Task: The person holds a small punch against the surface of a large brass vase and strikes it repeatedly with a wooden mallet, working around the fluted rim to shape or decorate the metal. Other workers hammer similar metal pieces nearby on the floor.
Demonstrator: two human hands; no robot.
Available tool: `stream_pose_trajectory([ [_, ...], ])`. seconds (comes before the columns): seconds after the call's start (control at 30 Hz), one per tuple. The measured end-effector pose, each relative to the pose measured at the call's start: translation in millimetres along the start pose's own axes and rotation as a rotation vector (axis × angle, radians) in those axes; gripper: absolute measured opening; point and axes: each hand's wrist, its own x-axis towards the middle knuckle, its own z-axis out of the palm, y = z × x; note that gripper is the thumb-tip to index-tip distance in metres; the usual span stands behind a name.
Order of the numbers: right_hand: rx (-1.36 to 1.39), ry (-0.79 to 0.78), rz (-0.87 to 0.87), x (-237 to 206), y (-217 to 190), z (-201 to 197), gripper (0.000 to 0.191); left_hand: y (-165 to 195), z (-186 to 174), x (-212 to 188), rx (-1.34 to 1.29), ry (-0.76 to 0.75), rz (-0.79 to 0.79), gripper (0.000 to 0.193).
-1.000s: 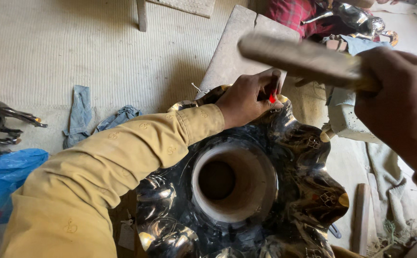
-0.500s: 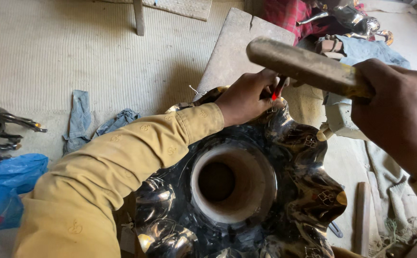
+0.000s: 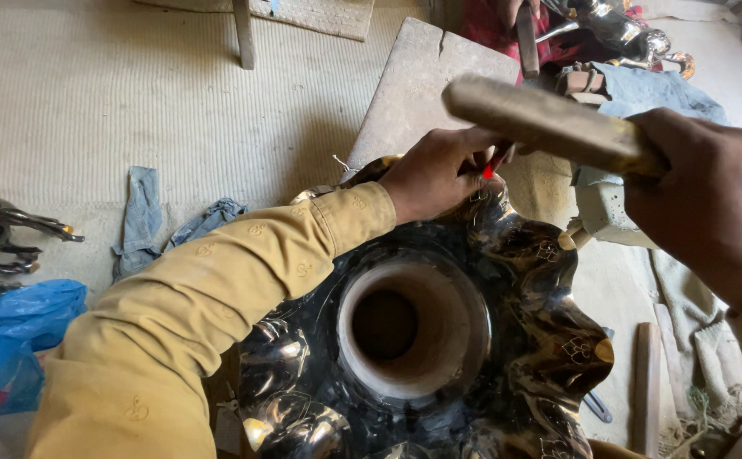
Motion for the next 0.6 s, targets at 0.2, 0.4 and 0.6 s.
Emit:
stream_pose_trajectory([
  [0.2,0.099,0.155,-0.072,-1,2,-3,0.007,12,-4,-2,-0.036,0.03,-0.156,0.038],
  [0.4,-0.108,-0.157,0.092,-1,3,-3,0.009,15,-6,0,-0.069,0.067,-0.12,0.046],
  [0.6,0.086,0.126,-0.014,-15,18,12,0.009,16,-4,-1,0.0,0.011,-0.123,0.039],
])
